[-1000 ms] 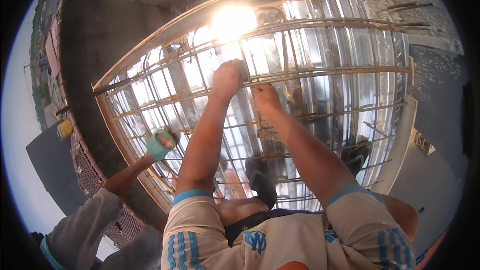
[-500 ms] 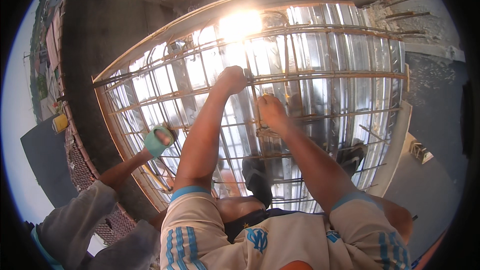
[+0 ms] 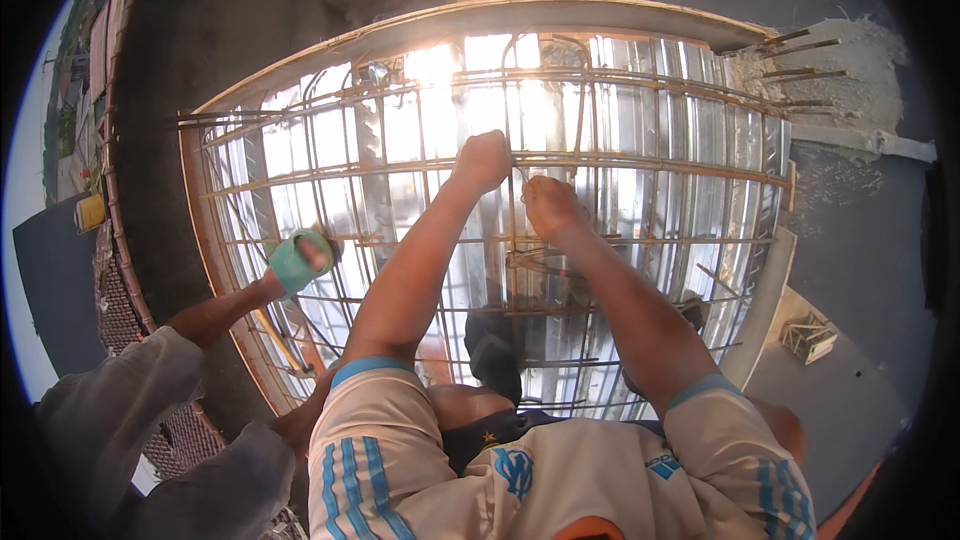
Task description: The person is assembling a metal grid structure on a rooftop. They are using pliers to bend and secure metal wires, connecting them to the grid framework. The person moves around the grid, adjusting and tightening connections.
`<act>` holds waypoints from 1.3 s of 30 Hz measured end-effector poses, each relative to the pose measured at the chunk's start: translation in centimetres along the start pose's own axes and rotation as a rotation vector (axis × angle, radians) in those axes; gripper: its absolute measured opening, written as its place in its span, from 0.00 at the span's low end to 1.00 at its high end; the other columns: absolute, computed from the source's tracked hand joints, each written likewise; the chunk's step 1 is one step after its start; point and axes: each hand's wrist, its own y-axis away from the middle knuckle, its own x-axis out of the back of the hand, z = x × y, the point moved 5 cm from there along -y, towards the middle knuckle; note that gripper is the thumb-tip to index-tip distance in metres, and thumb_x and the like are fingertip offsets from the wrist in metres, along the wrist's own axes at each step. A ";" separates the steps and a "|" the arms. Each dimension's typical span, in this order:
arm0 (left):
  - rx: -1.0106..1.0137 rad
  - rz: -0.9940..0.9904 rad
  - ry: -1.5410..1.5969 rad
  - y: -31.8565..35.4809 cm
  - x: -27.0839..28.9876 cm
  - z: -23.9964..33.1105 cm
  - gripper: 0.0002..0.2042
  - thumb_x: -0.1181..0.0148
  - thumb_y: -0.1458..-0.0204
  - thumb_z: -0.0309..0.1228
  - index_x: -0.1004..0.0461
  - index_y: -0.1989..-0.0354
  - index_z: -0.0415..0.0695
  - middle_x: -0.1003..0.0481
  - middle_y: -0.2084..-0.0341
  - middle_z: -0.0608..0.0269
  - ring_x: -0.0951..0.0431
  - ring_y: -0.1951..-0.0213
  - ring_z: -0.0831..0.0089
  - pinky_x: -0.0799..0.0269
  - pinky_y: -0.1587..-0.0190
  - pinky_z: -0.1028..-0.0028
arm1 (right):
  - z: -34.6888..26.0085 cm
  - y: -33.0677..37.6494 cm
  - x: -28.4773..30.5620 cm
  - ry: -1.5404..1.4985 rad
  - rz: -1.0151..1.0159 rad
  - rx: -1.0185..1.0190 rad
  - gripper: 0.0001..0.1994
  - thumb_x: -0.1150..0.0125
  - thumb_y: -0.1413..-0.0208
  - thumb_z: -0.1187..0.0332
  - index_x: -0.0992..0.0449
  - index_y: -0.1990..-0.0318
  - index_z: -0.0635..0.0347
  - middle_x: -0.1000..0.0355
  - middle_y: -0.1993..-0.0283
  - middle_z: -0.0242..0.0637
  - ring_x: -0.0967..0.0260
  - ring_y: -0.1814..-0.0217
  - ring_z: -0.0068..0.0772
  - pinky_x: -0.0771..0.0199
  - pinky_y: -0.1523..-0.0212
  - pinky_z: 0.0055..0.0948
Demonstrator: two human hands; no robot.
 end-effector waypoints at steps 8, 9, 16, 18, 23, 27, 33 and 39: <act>-0.174 -0.039 0.262 2.3 1.7 -0.7 0.09 0.47 0.47 0.32 0.23 0.66 0.41 0.23 0.67 0.50 0.24 0.60 0.53 0.29 0.55 0.61 | -0.7 0.1 2.5 0.072 -0.026 0.238 0.15 0.53 0.44 0.63 0.26 0.72 0.65 0.27 0.66 0.54 0.30 0.59 0.60 0.32 0.56 0.49; -0.173 -0.037 0.252 2.4 1.8 -0.6 0.08 0.46 0.47 0.32 0.23 0.66 0.42 0.23 0.67 0.50 0.24 0.60 0.53 0.29 0.55 0.61 | -0.6 -0.3 2.8 0.002 -0.074 0.172 0.14 0.53 0.44 0.64 0.26 0.71 0.66 0.27 0.65 0.56 0.30 0.59 0.60 0.33 0.56 0.49; -0.237 0.208 0.291 3.4 1.7 -0.1 0.09 0.40 0.51 0.34 0.22 0.68 0.41 0.23 0.63 0.52 0.25 0.59 0.54 0.31 0.53 0.61 | -3.3 1.6 2.8 0.326 -0.121 0.165 0.14 0.54 0.42 0.63 0.24 0.64 0.64 0.26 0.63 0.55 0.29 0.57 0.58 0.31 0.54 0.48; -0.202 0.097 0.442 3.5 0.3 -0.1 0.09 0.41 0.51 0.32 0.22 0.68 0.40 0.24 0.61 0.51 0.25 0.58 0.54 0.31 0.53 0.61 | -5.0 1.5 3.8 0.355 -0.111 0.249 0.14 0.54 0.42 0.64 0.24 0.62 0.63 0.26 0.62 0.54 0.29 0.57 0.57 0.30 0.54 0.48; -0.345 0.224 0.376 3.7 -1.0 -1.2 0.10 0.42 0.53 0.29 0.24 0.62 0.40 0.24 0.62 0.50 0.26 0.59 0.51 0.31 0.54 0.60 | -7.3 -2.2 4.7 0.454 -0.142 0.315 0.13 0.52 0.42 0.64 0.23 0.59 0.60 0.25 0.61 0.52 0.28 0.56 0.55 0.30 0.54 0.47; -0.327 0.315 0.310 4.4 -0.7 0.4 0.10 0.41 0.54 0.30 0.25 0.65 0.39 0.25 0.66 0.49 0.26 0.60 0.50 0.32 0.55 0.58 | -7.9 -3.9 6.1 0.444 -0.104 0.243 0.12 0.49 0.44 0.64 0.24 0.61 0.60 0.25 0.59 0.51 0.29 0.55 0.54 0.30 0.54 0.46; -0.245 0.303 0.437 4.3 -0.1 0.3 0.11 0.40 0.53 0.34 0.24 0.66 0.40 0.25 0.67 0.50 0.25 0.61 0.51 0.31 0.57 0.58 | -5.0 -6.3 7.4 0.430 0.030 0.051 0.11 0.47 0.48 0.66 0.25 0.60 0.60 0.25 0.57 0.48 0.28 0.53 0.50 0.30 0.52 0.43; -0.249 0.138 0.431 3.4 0.3 -0.2 0.11 0.40 0.52 0.36 0.22 0.68 0.41 0.24 0.67 0.54 0.25 0.62 0.53 0.31 0.58 0.60 | -0.2 -3.2 5.2 0.506 -0.122 0.059 0.09 0.47 0.49 0.70 0.25 0.62 0.61 0.25 0.60 0.51 0.27 0.54 0.52 0.29 0.53 0.46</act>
